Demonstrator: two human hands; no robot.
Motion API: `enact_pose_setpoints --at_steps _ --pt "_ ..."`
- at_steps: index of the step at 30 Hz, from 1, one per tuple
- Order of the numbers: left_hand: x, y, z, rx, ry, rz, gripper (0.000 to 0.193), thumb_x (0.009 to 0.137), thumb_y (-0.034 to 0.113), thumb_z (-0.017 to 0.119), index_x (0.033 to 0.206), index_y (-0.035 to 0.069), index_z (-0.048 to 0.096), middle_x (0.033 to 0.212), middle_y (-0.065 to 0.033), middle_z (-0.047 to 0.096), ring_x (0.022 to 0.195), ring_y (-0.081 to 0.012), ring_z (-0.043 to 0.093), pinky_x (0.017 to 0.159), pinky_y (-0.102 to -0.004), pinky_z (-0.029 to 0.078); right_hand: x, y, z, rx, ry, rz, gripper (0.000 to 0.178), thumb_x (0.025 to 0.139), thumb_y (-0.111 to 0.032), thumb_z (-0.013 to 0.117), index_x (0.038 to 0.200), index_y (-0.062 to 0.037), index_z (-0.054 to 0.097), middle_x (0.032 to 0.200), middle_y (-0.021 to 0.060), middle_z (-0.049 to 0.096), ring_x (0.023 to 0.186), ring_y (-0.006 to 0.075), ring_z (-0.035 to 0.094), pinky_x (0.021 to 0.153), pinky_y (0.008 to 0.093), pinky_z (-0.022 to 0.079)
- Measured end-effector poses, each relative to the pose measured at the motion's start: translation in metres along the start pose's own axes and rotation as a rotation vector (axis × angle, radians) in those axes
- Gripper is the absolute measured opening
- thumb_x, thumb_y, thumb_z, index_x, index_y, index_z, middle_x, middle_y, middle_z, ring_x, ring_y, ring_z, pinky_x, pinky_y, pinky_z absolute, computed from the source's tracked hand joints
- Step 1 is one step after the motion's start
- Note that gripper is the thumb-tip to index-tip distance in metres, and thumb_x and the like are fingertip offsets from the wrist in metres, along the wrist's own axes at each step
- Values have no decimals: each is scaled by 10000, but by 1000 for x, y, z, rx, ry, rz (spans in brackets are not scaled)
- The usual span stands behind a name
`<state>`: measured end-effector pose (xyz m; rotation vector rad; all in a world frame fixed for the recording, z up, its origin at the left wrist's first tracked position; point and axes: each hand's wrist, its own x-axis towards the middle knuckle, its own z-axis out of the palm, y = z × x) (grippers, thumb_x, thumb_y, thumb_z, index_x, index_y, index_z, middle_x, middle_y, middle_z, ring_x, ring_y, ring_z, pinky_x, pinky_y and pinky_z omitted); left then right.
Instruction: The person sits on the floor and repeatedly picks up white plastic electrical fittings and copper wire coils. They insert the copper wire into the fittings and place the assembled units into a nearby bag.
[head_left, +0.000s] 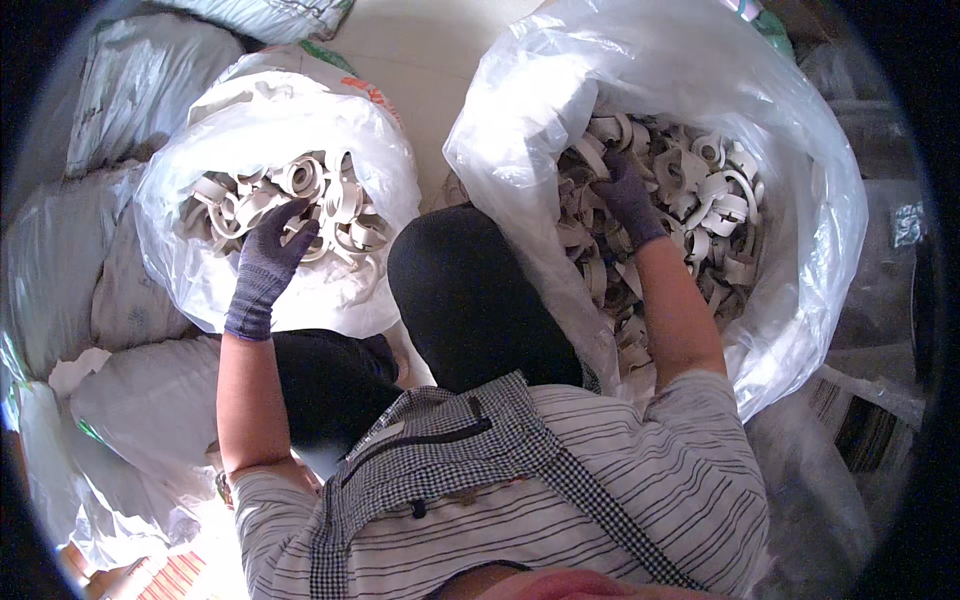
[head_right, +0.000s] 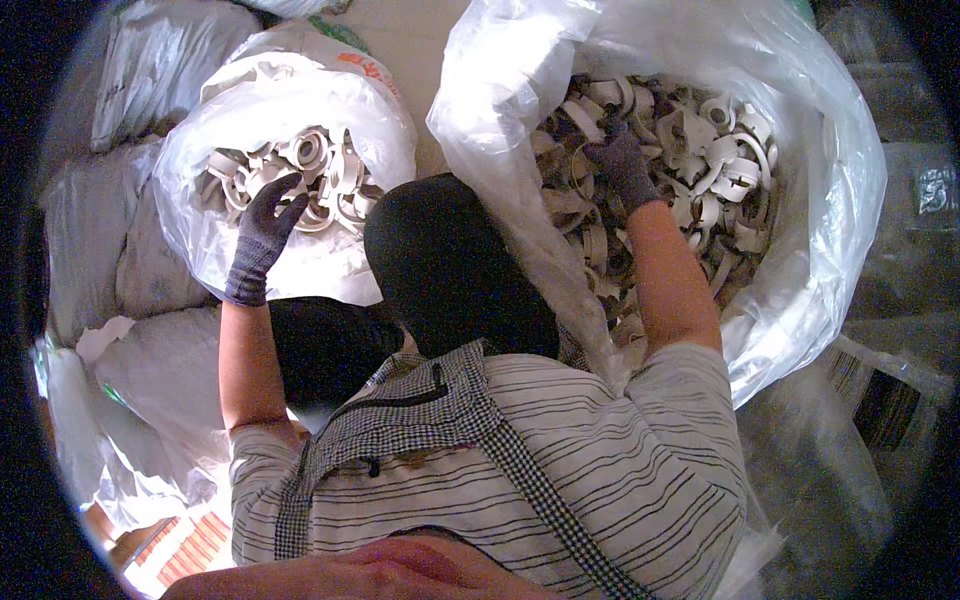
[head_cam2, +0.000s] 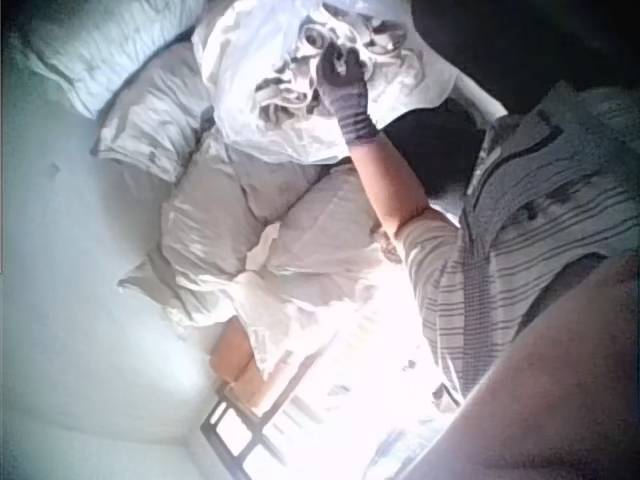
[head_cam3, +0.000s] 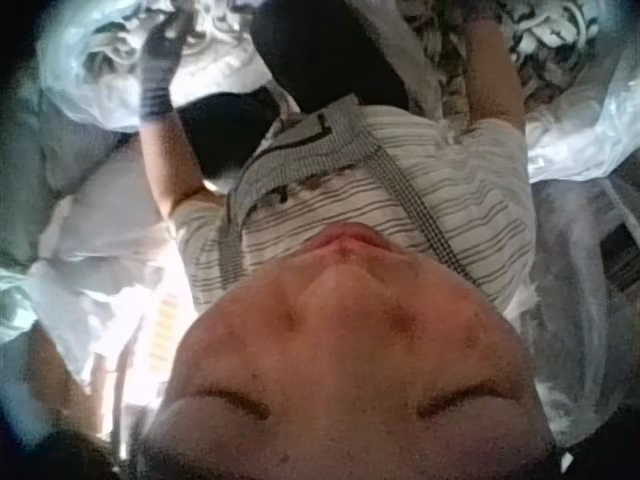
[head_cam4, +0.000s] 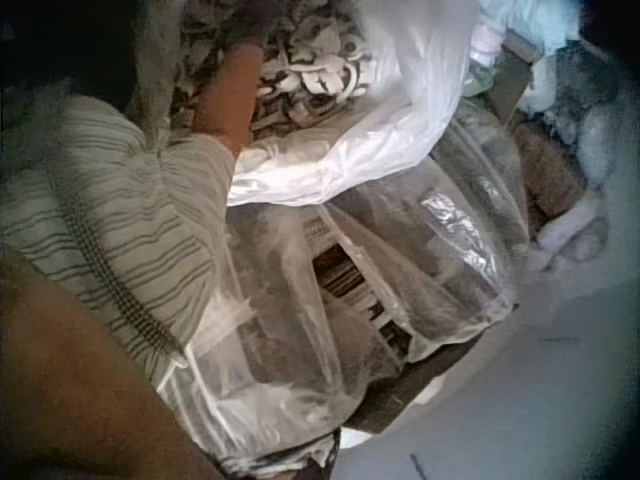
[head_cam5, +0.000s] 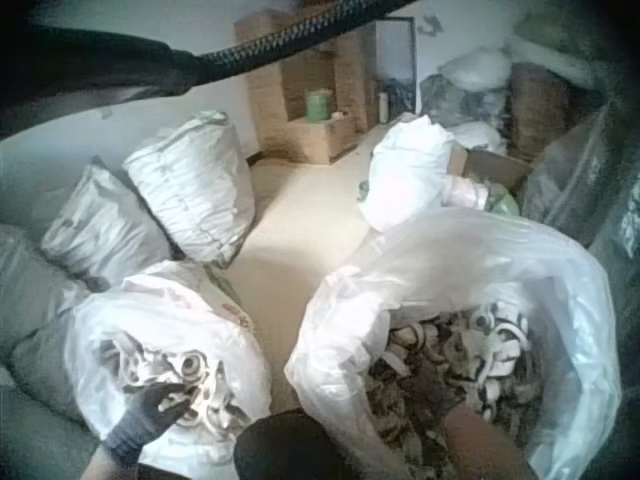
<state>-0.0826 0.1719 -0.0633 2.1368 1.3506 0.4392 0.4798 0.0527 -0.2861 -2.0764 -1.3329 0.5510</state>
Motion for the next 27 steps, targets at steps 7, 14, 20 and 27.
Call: enact_pose_setpoints --at_steps 7,14,20,27 --pt "-59 109 19 -275 247 187 499 872 143 764 1315 -6 589 1221 -171 662 1095 -267 662 981 -378 512 -129 -219 -161 764 52 -14 352 834 -171 790 1085 29 646 908 129 714 863 227 718 799 382 586" --pt "-80 187 53 -254 137 314 1182 644 441 929 1501 -69 294 1445 -297 452 1342 -455 469 1144 -479 382 -203 -326 -143 471 -364 -484 373 709 -180 932 952 -63 674 871 79 693 793 217 709 716 348 566" --pt "-102 173 54 -139 252 280 1052 612 354 945 1433 -22 405 1330 -250 542 1229 -433 548 1071 -489 439 -184 -349 -118 743 -846 -710 420 673 -192 942 997 -58 711 937 82 684 882 243 687 802 343 553" --pt "-117 162 74 -198 290 349 981 590 251 943 1396 0 445 1285 -227 562 1164 -423 580 1009 -497 458 -151 -317 -121 1313 -507 -16 302 940 -159 649 1209 -23 637 948 51 663 675 125 563 600 245 479"
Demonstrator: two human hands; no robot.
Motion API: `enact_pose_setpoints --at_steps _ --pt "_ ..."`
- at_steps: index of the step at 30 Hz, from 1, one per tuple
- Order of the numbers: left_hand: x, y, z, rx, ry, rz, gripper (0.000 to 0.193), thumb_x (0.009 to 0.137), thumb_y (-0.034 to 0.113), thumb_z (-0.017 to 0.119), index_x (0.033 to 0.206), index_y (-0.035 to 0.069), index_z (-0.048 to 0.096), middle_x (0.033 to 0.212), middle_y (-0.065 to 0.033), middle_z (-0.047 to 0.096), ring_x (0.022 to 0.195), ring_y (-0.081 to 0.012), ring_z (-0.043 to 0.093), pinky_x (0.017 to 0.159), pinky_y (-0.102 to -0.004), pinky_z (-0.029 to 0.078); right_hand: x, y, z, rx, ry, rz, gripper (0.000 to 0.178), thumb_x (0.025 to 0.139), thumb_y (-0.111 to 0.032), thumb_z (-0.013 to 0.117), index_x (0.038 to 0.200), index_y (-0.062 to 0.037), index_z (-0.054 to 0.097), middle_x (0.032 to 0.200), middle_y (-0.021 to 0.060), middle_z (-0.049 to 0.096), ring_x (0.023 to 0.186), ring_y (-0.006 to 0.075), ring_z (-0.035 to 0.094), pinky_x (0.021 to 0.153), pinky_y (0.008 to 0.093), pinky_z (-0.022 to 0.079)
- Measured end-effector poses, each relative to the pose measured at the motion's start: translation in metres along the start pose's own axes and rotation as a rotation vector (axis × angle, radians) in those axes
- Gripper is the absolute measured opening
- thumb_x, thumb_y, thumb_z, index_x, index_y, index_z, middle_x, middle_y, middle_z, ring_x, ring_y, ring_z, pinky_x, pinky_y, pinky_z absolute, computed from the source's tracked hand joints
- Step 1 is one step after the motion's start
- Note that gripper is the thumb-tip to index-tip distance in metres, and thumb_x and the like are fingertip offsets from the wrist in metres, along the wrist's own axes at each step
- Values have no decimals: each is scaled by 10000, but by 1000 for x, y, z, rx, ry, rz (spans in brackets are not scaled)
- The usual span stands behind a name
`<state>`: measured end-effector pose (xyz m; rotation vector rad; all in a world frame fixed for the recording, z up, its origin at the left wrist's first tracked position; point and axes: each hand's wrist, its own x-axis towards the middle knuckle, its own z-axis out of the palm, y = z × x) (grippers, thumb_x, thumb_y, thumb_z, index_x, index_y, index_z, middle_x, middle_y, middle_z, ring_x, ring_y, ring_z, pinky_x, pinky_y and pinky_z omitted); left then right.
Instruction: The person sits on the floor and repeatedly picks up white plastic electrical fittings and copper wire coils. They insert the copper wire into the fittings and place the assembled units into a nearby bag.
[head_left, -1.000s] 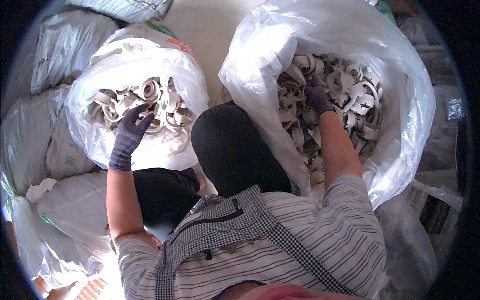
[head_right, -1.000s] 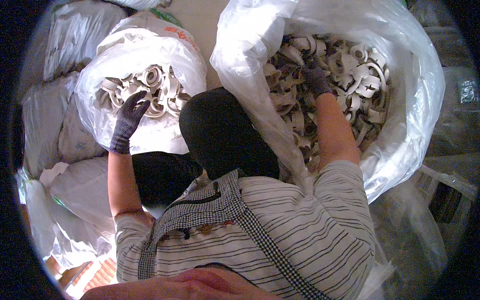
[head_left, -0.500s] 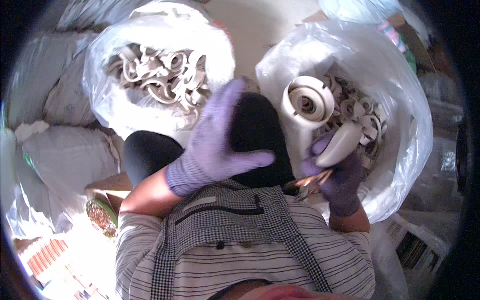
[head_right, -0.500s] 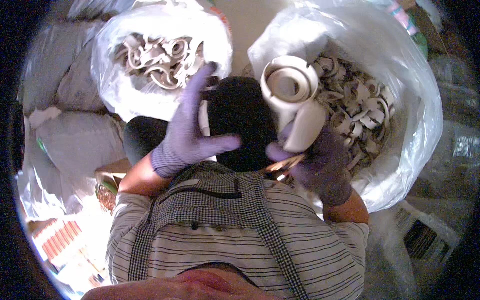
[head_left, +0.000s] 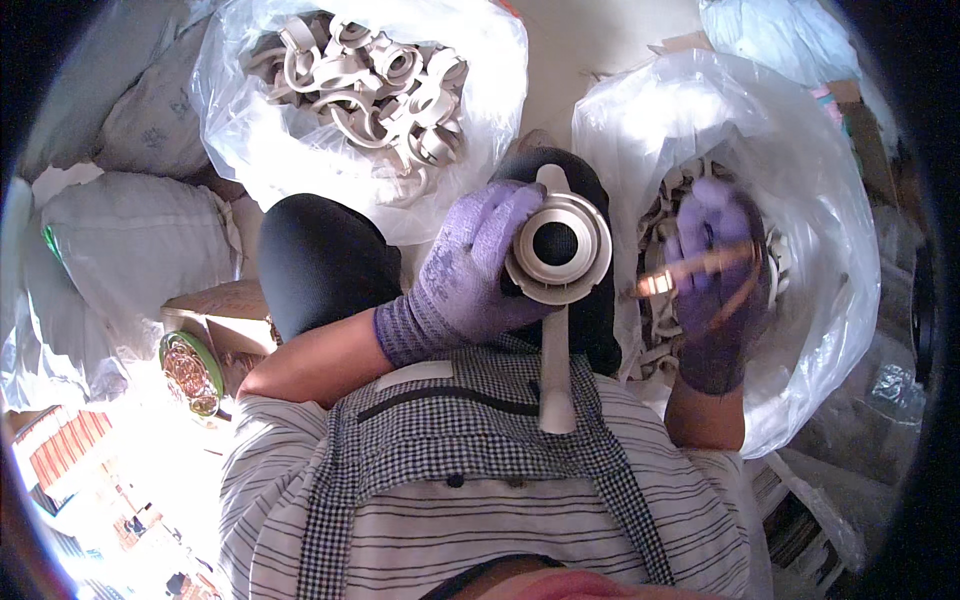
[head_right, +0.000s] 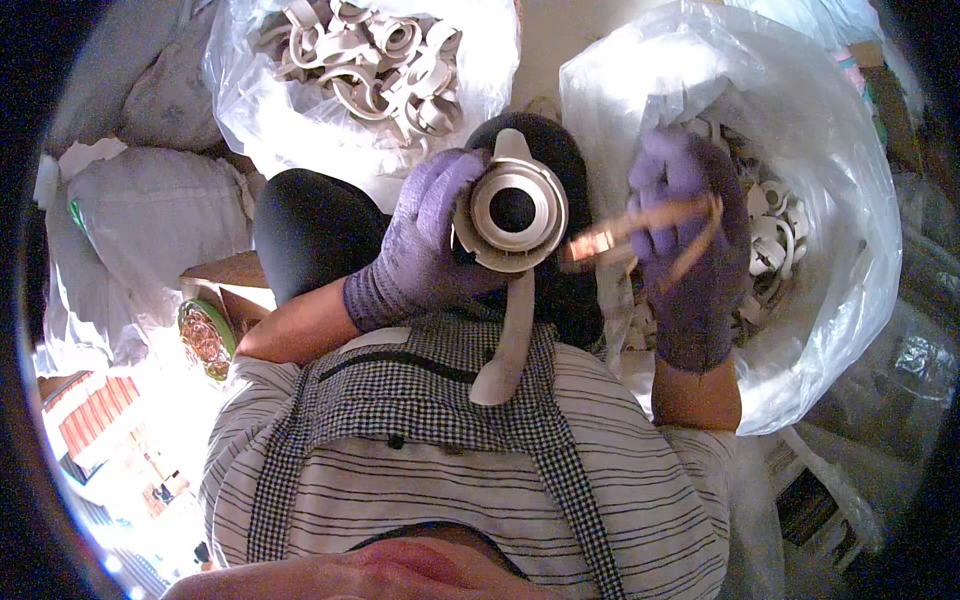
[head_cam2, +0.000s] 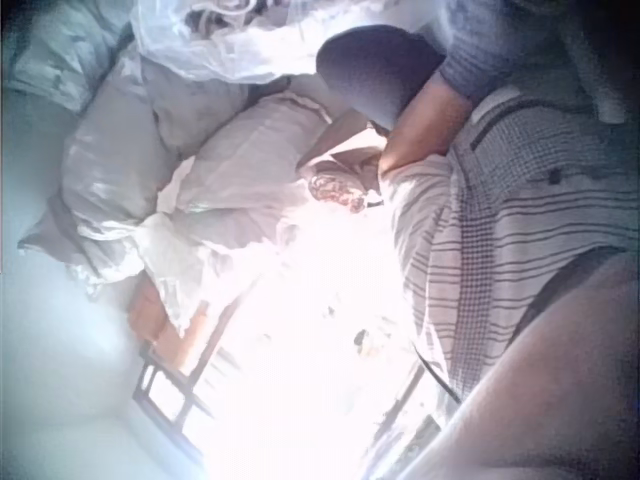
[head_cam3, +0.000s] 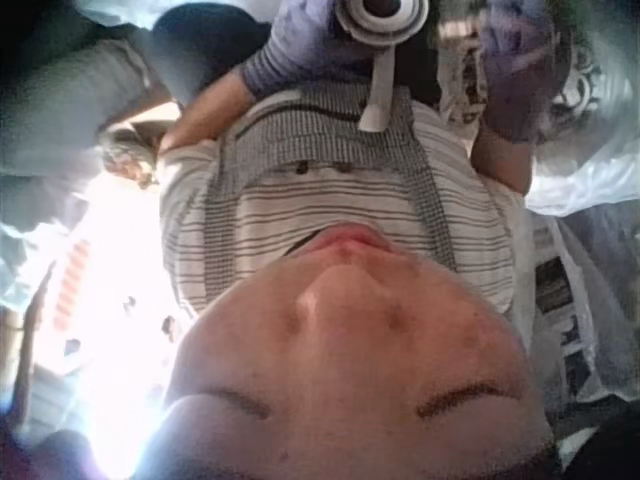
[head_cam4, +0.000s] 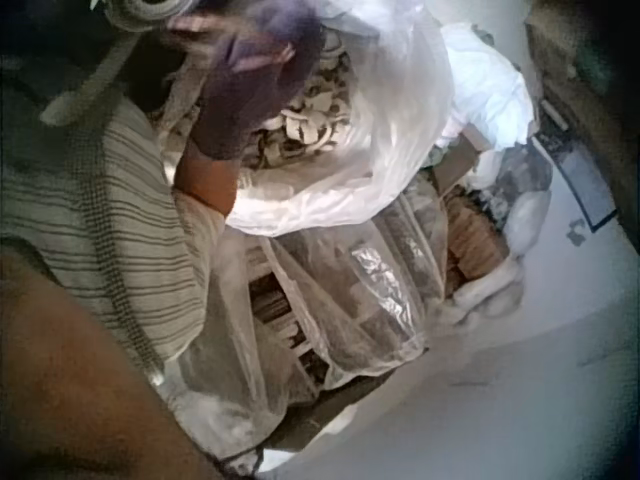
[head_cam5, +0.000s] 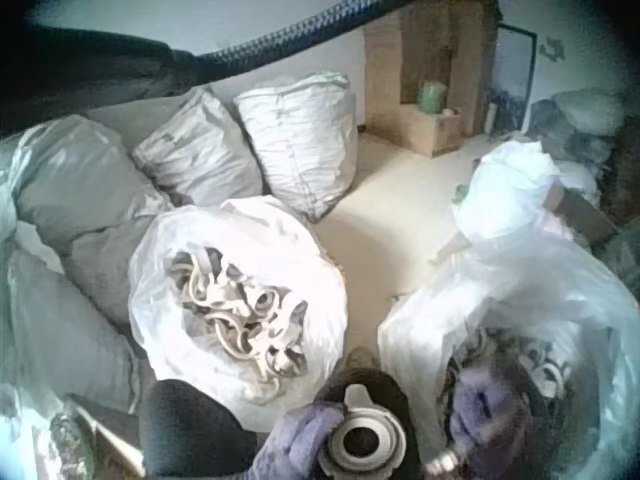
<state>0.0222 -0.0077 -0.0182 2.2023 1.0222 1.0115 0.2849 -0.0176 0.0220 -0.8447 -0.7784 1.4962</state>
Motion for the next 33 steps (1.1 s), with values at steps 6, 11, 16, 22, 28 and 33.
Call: enact_pose_setpoints --at_steps 6,11,16,22,28,33 --pt "15 -4 -25 -213 -76 77 1042 665 460 898 1468 5 414 1310 -227 533 1298 -437 446 1106 -508 357 24 10 38 -315 119 -43 346 974 -86 518 1281 69 550 946 42 592 580 40 401 500 195 331" --pt "28 6 -16 -693 -10 -92 273 884 212 769 1070 22 706 1258 -175 604 1193 -290 582 1032 -395 446 27 1 62 -526 111 17 356 932 -76 496 1260 25 593 984 44 605 759 65 522 620 193 416" --pt "21 1 -7 -993 99 -251 111 914 98 729 985 13 724 1202 -133 616 1145 -195 591 1009 -348 461 24 1 67 -716 71 -116 316 944 -68 533 1235 22 618 1025 57 636 790 79 566 662 203 468" --pt "20 -2 -1 -1268 115 -303 101 939 68 694 1020 10 715 1242 -125 610 1187 -200 575 1038 -345 450 22 18 41 -1038 95 -544 262 950 -43 604 1196 32 654 1019 90 651 823 128 625 715 286 533" --pt "16 -4 2 -1315 166 -247 159 964 95 666 1073 -16 698 1280 -150 596 1205 -223 575 1071 -367 446 32 24 35 -1381 85 -1044 208 921 -65 656 1085 54 702 1028 179 674 840 282 665 774 357 547" --pt "15 -7 4 -1365 179 -238 194 984 120 638 1094 -33 684 1276 -168 593 1200 -228 582 1078 -374 443 30 21 30 -1386 110 -1133 193 912 -130 686 1045 7 707 1023 167 674 842 307 658 773 392 546"
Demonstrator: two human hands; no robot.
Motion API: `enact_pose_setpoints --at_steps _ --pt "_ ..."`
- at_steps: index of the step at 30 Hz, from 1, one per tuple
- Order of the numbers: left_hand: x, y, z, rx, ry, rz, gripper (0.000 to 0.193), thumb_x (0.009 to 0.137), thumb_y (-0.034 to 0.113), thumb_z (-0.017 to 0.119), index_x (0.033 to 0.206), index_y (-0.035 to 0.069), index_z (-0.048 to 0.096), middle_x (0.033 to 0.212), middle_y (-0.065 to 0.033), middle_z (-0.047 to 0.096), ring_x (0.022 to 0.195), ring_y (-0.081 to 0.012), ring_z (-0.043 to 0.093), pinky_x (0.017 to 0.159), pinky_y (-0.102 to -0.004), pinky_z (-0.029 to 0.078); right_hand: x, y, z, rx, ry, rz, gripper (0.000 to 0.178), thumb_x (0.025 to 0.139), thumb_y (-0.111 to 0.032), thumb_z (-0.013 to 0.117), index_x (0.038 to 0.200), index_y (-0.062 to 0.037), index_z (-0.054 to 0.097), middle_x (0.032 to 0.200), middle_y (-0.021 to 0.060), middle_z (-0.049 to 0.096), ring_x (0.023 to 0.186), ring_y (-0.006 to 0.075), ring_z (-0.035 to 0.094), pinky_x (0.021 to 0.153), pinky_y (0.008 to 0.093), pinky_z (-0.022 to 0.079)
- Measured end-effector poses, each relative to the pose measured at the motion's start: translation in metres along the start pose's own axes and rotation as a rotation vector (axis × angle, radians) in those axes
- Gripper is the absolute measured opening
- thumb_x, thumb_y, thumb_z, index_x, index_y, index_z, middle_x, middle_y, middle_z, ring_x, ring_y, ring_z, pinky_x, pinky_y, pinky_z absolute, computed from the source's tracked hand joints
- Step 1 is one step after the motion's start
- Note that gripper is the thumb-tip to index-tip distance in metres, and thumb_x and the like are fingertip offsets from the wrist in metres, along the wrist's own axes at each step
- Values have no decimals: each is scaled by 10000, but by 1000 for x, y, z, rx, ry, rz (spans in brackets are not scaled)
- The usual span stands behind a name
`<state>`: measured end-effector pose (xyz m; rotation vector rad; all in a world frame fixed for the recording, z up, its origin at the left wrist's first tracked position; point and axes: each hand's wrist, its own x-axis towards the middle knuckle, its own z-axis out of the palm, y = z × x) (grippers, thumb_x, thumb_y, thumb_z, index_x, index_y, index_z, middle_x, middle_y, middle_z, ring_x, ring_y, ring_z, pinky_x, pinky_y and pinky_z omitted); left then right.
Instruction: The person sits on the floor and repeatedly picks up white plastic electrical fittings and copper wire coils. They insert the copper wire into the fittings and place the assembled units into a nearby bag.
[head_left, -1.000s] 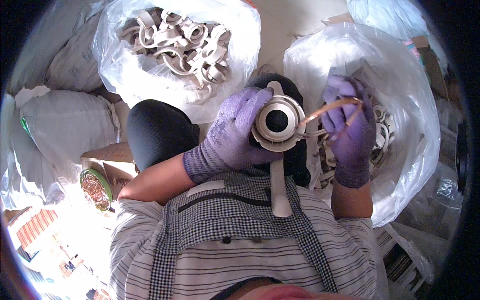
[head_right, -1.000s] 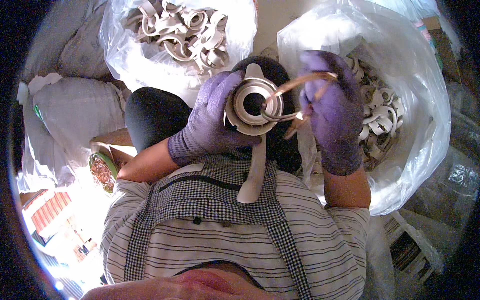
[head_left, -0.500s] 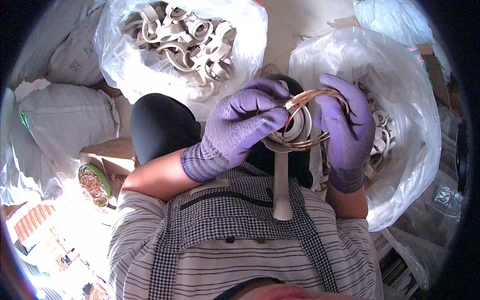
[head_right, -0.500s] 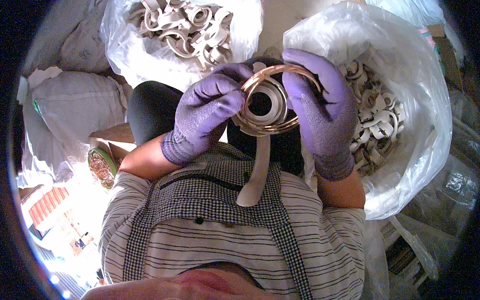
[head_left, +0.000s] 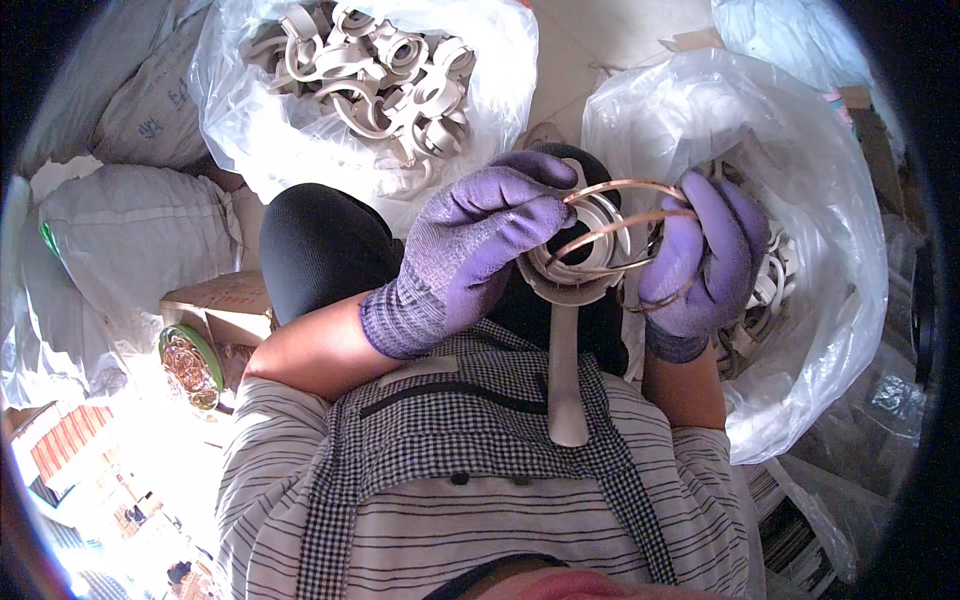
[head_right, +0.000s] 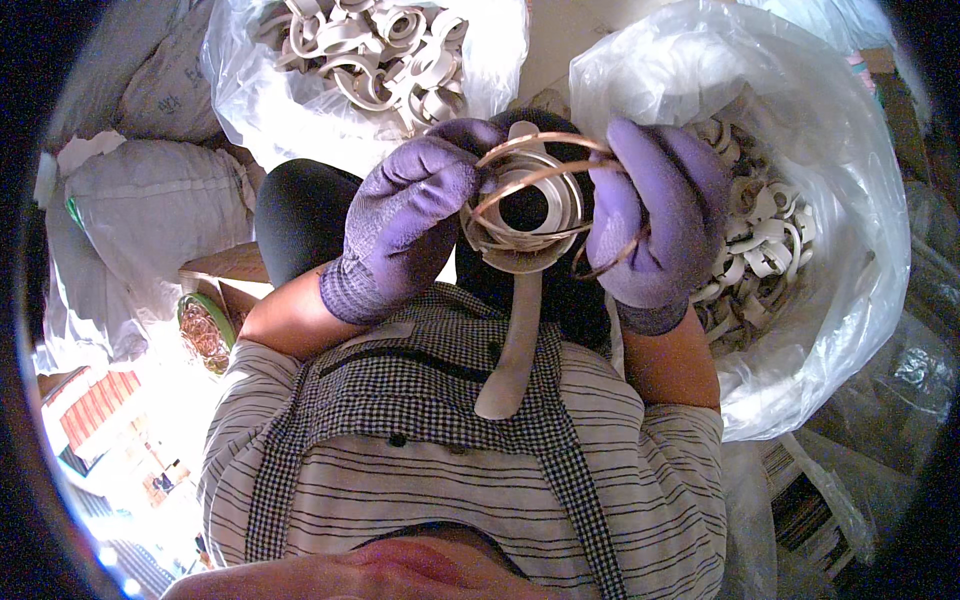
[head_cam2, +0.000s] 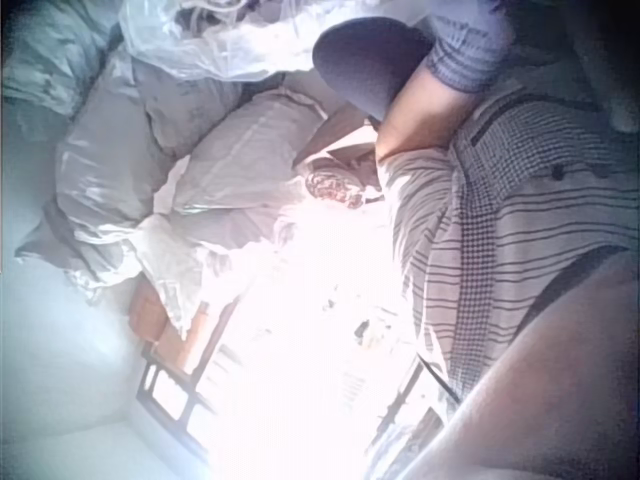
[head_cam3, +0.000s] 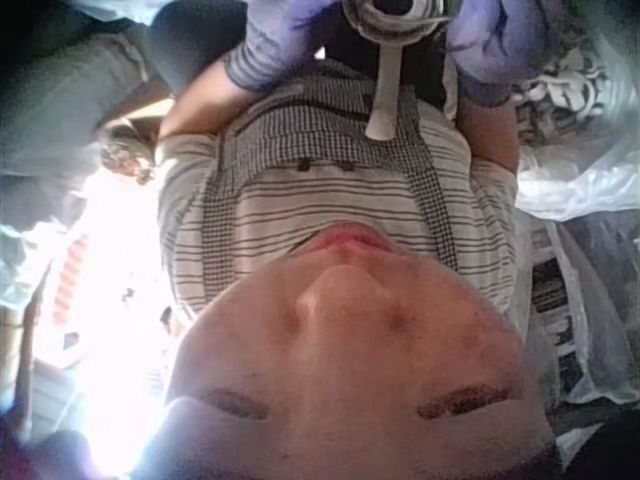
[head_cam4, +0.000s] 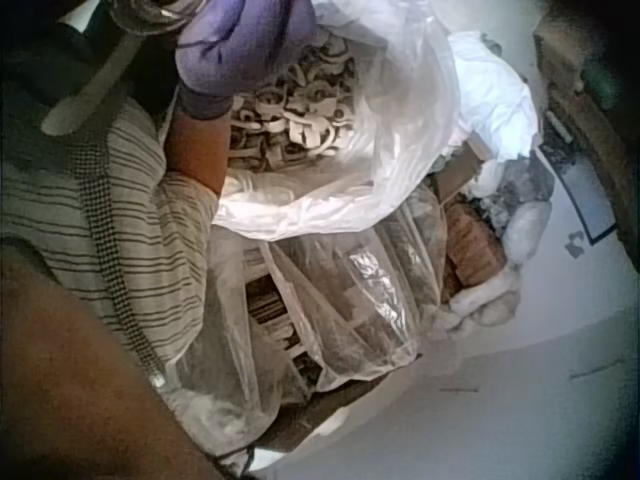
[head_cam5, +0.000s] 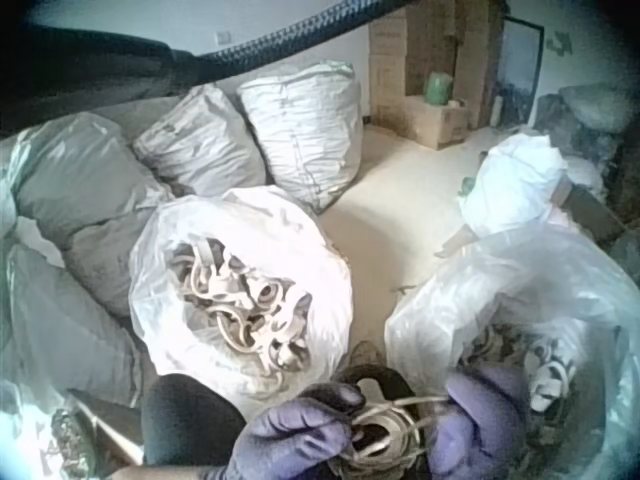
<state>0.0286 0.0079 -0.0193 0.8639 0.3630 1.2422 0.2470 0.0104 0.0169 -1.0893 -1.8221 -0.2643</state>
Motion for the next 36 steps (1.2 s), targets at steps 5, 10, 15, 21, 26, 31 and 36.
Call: enact_pose_setpoints --at_steps 5,10,15,21,26,31,36 --pt "1 8 4 -43 57 -40 185 988 107 621 1080 -38 687 1260 -159 599 1175 -239 601 1070 -381 450 2 12 -5 365 246 149 183 935 -231 683 885 -59 647 1007 93 633 786 239 626 676 390 532" --pt "-2 6 2 -19 75 -36 170 983 89 616 1072 -34 692 1253 -152 600 1168 -236 602 1066 -377 451 21 22 -39 1828 194 736 184 987 -262 614 874 -127 561 885 -21 566 639 138 522 556 362 475" --pt "-3 9 6 -81 119 -117 159 978 61 600 1070 -41 680 1257 -153 597 1165 -218 590 1068 -360 444 -4 13 -30 2148 -137 916 331 1072 -361 442 832 -138 488 838 31 538 636 191 520 542 412 472" --pt "-10 24 -5 47 350 31 129 969 96 648 1023 -11 696 1001 -55 697 967 -144 648 932 -287 508 -14 -14 -35 697 -612 211 180 890 -218 685 979 -71 631 945 145 621 865 298 642 754 435 533" --pt "-68 129 -62 1358 297 335 151 868 146 765 969 39 733 997 -115 707 943 -249 677 862 -356 535 27 -85 -41 82 -580 -181 175 867 -148 688 1001 -38 673 1052 155 649 993 337 650 889 437 512" --pt "-240 225 -132 2185 920 102 151 790 108 751 941 102 755 989 -105 712 917 -310 680 815 -397 552 28 -63 -35 197 -669 -300 206 835 -83 686 990 49 650 1035 181 652 927 342 661 839 440 546" --pt "-404 297 -191 2310 1593 -243 106 869 286 705 869 200 767 921 -79 706 878 -329 678 768 -442 538 25 -55 -27 169 -744 -360 185 850 -53 644 1000 55 641 1031 184 639 938 337 646 845 427 534"
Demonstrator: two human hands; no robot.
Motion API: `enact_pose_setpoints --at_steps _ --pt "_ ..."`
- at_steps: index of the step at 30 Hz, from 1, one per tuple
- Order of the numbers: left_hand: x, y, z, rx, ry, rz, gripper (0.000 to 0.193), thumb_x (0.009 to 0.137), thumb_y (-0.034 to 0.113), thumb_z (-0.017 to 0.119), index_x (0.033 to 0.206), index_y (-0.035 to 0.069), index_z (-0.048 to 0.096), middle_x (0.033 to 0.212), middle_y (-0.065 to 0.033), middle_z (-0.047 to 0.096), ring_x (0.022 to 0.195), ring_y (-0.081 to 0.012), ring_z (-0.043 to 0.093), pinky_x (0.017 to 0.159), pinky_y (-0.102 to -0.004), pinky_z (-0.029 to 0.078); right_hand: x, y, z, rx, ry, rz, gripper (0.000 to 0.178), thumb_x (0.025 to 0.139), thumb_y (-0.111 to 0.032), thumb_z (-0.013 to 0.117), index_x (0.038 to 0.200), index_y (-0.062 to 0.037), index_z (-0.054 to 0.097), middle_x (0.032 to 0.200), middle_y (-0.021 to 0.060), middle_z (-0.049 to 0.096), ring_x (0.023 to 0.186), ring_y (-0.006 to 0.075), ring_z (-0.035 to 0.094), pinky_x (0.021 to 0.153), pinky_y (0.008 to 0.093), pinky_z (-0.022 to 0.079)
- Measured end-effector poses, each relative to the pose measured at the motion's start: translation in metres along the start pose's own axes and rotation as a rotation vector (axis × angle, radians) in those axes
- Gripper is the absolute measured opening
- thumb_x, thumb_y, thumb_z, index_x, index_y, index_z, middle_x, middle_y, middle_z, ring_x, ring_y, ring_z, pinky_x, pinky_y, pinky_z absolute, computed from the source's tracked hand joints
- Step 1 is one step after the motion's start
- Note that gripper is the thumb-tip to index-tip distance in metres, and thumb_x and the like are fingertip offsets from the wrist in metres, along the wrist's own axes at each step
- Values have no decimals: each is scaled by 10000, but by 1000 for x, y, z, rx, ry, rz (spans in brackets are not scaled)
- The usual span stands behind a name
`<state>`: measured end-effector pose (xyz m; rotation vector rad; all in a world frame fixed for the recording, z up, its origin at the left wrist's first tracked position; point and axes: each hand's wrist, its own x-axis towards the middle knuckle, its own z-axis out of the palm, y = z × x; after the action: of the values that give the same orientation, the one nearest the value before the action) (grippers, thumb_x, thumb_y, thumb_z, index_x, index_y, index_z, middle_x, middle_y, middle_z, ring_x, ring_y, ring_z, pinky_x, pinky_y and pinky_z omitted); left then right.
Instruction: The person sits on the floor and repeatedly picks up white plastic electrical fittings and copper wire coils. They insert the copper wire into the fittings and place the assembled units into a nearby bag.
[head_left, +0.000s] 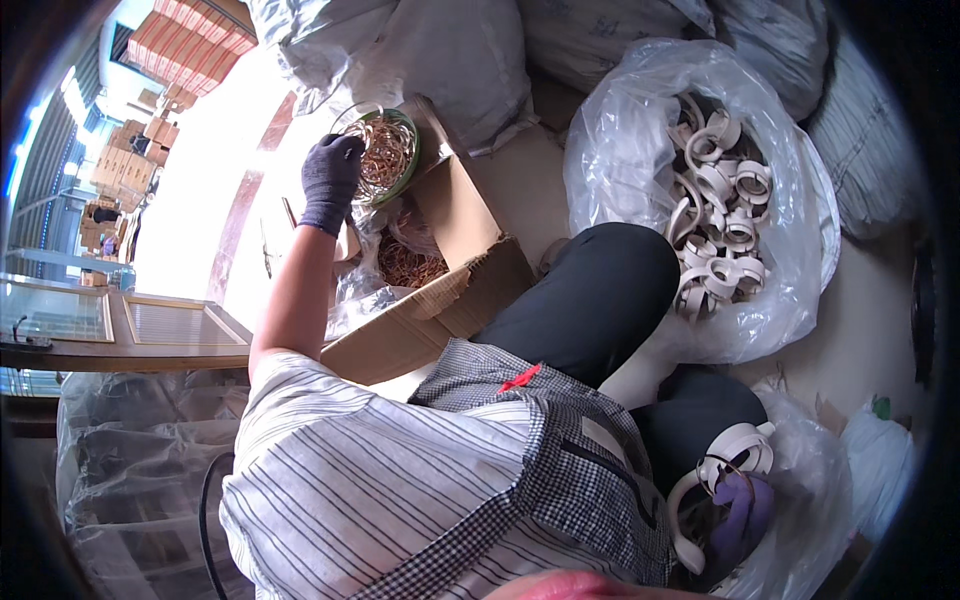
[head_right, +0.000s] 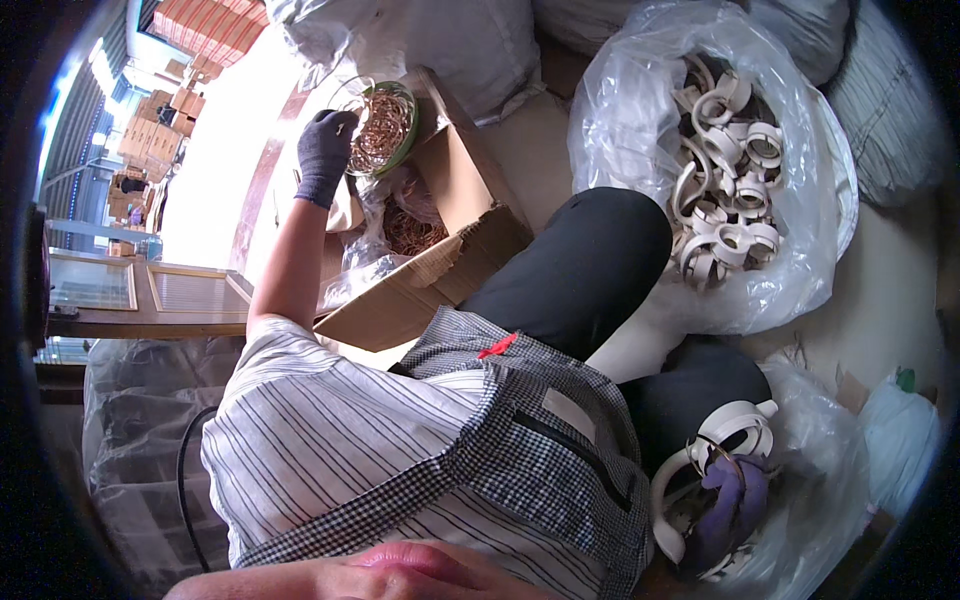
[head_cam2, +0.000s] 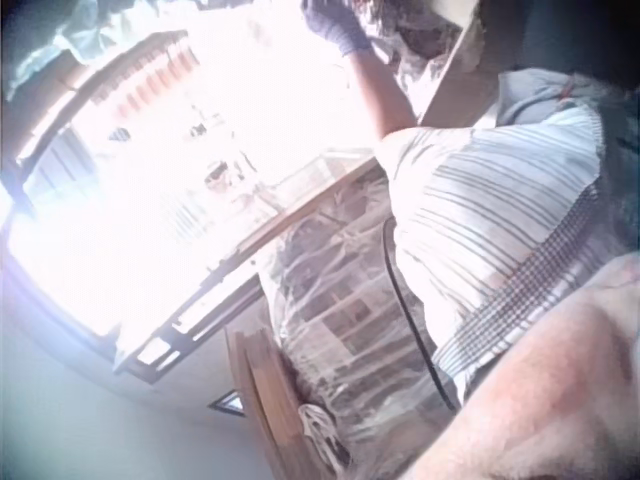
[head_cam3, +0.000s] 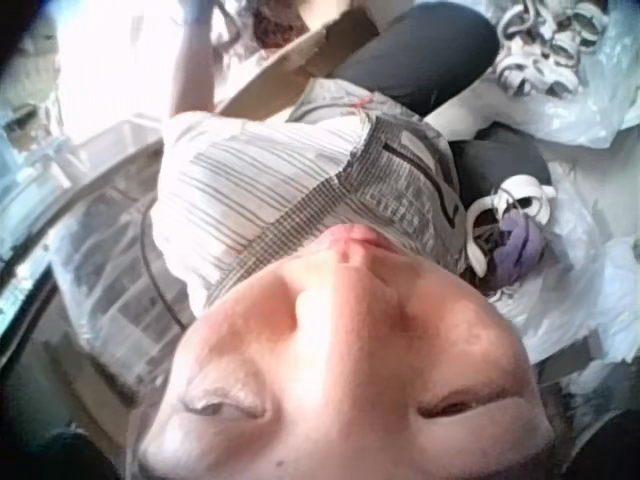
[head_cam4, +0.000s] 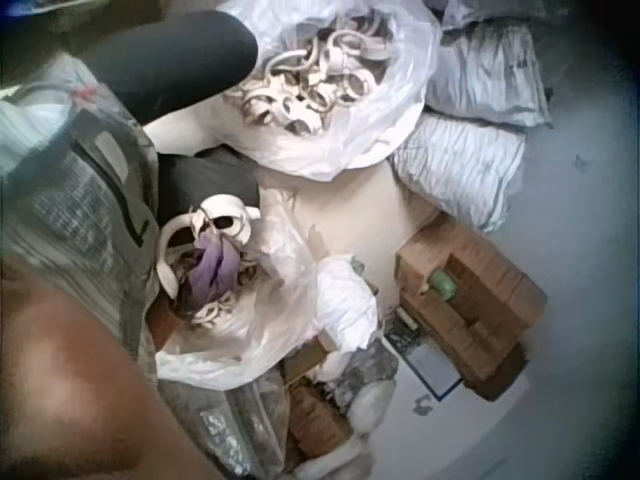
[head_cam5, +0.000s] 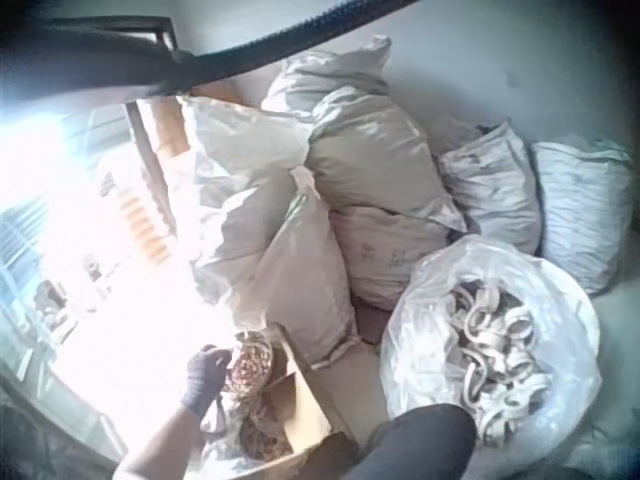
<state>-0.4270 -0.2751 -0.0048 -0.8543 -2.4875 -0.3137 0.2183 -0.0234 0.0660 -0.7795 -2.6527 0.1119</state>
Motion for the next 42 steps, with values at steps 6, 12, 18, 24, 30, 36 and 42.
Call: enact_pose_setpoints --at_steps 6,12,18,24,30,36,42 --pt "5 -67 45 -8 -126 -187 195 876 349 662 912 210 795 957 -139 697 903 -355 678 816 -465 527 6 -1 6 8 55 -74 261 957 -187 606 1046 57 630 1032 206 621 928 369 636 796 433 532" --pt "-8 -112 69 -167 -137 -268 308 890 343 659 1043 103 776 962 -209 710 871 -391 688 812 -471 518 34 -13 25 -29 157 -213 215 986 -141 546 975 59 624 953 178 621 828 323 640 743 436 537" --pt "13 74 32 -336 19 117 221 810 106 723 1030 117 750 1024 -150 708 947 -354 668 853 -411 543 40 -23 42 -76 241 -236 190 982 -129 547 970 43 627 948 164 616 847 305 630 757 423 532" --pt "-67 345 -18 -1297 -216 991 730 771 373 817 1373 69 538 1370 -219 508 1264 -402 520 1087 -474 439 44 -21 48 -60 289 -235 166 978 -117 548 965 27 629 942 151 611 865 288 620 772 409 527" --pt "-161 491 -29 -1691 -453 1376 941 641 507 859 1358 24 489 1245 -189 565 1158 -401 561 993 -474 471 10 -8 33 -74 302 12 143 974 -105 549 959 11 631 936 137 606 884 270 610 787 396 522" --pt "-171 485 -52 -1513 -791 1215 1002 742 474 866 1493 22 382 1446 -252 460 1338 -442 461 1108 -506 407 -30 20 20 643 200 716 107 979 -108 597 1019 -12 621 981 74 560 825 172 589 744 339 498" --pt "-161 494 -65 -1778 -1348 740 277 958 195 672 1148 -8 676 1294 -197 606 1214 -284 578 1050 -411 452 -15 20 25 1296 635 881 213 1012 -147 552 1103 27 634 891 83 625 661 135 555 665 309 508"
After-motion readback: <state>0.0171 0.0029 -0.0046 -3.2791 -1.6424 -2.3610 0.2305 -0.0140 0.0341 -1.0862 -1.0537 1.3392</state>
